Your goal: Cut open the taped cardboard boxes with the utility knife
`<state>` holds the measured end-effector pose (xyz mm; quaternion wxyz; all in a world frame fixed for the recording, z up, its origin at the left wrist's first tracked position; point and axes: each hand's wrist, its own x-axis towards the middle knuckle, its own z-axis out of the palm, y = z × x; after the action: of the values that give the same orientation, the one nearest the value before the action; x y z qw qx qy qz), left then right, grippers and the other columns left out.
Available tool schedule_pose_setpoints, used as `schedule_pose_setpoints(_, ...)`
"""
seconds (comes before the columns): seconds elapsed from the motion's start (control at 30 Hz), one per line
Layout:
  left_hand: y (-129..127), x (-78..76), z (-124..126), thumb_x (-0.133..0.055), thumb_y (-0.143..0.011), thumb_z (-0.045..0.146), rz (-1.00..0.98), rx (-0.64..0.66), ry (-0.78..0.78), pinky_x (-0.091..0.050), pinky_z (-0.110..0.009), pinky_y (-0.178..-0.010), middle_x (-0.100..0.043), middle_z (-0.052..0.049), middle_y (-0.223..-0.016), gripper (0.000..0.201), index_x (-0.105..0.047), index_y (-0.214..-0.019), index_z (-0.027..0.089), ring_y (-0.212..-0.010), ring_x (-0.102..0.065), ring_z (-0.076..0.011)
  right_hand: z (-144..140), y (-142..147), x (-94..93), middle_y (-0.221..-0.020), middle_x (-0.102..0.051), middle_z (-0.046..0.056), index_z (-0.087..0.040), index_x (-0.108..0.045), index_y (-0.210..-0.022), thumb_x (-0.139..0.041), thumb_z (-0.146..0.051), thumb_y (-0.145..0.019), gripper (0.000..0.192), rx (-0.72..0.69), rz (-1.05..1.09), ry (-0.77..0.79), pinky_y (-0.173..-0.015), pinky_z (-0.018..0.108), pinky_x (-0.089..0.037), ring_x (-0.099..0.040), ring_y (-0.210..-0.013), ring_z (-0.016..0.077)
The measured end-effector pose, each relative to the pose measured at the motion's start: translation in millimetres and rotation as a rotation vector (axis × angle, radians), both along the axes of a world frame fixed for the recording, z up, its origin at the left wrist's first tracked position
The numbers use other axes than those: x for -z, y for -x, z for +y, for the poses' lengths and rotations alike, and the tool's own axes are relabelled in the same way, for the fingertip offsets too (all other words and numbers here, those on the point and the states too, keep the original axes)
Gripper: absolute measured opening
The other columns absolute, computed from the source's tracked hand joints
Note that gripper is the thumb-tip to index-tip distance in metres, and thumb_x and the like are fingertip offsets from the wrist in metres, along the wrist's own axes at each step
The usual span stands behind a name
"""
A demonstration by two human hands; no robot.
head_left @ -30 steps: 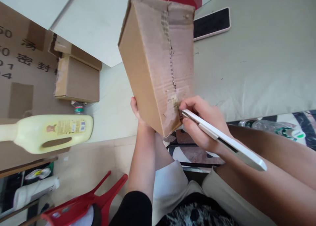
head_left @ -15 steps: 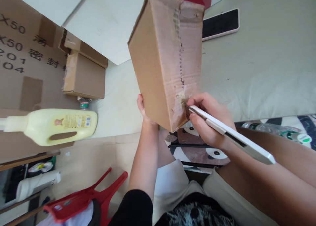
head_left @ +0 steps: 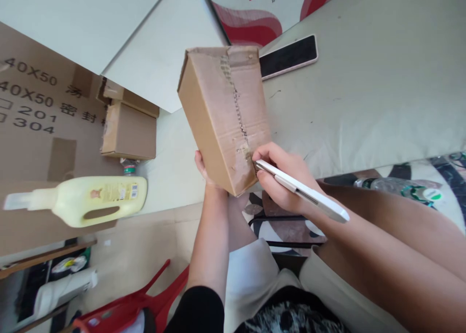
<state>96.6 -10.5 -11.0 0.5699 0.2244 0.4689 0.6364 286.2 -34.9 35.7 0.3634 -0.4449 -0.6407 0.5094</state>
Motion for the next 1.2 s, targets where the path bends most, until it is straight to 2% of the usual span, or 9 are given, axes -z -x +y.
schedule_pose_setpoints(0.3, -2.5, -1.9, 1.6, -0.024, -0.09, 0.077, -0.001, -0.041, 0.041, -0.051, -0.05, -0.109, -0.076, -0.009, -0.114, 0.077, -0.067, -0.126, 0.024, -0.13, -0.061, -0.0327, 1.2, -0.7, -0.9, -0.068, -0.059, -0.002, -0.024, -0.053, -0.098, -0.047, -0.029, -0.076, 0.023, -0.013, -0.003, 0.011, -0.061, 0.031, -0.038, -0.051, -0.059, 0.017)
schedule_pose_setpoints(0.6, 5.2, 5.5, 0.5, -0.041, -0.085, 0.077, 0.015, 0.049, -0.067, -0.049, -0.053, -0.11, -0.077, -0.007, -0.112, 0.065, -0.072, -0.112, 0.027, -0.137, -0.054, -0.0356, 0.5, -1.6, -1.2, -0.066, -0.059, -0.004, -0.024, -0.052, -0.096, -0.048, -0.026, -0.078, 0.019, -0.001, 0.011, -0.007, -0.06, 0.03, -0.038, -0.05, -0.056, 0.0152)
schedule_pose_setpoints(0.77, 5.8, 4.6, 0.5, -0.039, -0.082, 0.081, 0.065, 0.058, -0.032, -0.049, -0.054, -0.109, -0.076, -0.008, -0.113, 0.071, -0.072, -0.11, 0.026, -0.138, -0.053, -0.0372, 0.5, -1.0, -1.6, -0.063, -0.058, -0.004, -0.024, -0.051, -0.096, -0.048, -0.025, -0.078, 0.018, 0.0, 0.023, -0.008, -0.061, 0.03, -0.039, -0.05, -0.055, 0.0155)
schedule_pose_setpoints(1.07, 4.2, 3.2, 0.6, -0.037, -0.086, 0.077, 0.045, 0.036, -0.049, -0.051, -0.051, -0.107, -0.077, -0.006, -0.11, 0.065, -0.072, -0.107, 0.027, -0.133, -0.058, -0.0345, 0.7, -1.3, -0.7, -0.065, -0.058, -0.003, -0.025, -0.051, -0.097, -0.048, -0.027, -0.078, 0.02, -0.013, 0.015, 0.013, -0.062, 0.031, -0.038, -0.053, -0.059, 0.0176)
schedule_pose_setpoints(1.2, 5.0, 3.8, 1.0, -0.04, -0.083, 0.079, 0.068, 0.034, -0.028, -0.05, -0.053, -0.108, -0.077, -0.007, -0.112, 0.067, -0.071, -0.109, 0.027, -0.136, -0.056, -0.0359, 0.6, -1.3, -0.8, -0.065, -0.058, -0.003, -0.025, -0.052, -0.098, -0.049, -0.026, -0.078, 0.02, -0.013, 0.014, 0.02, -0.062, 0.031, -0.038, -0.054, -0.06, 0.0177)
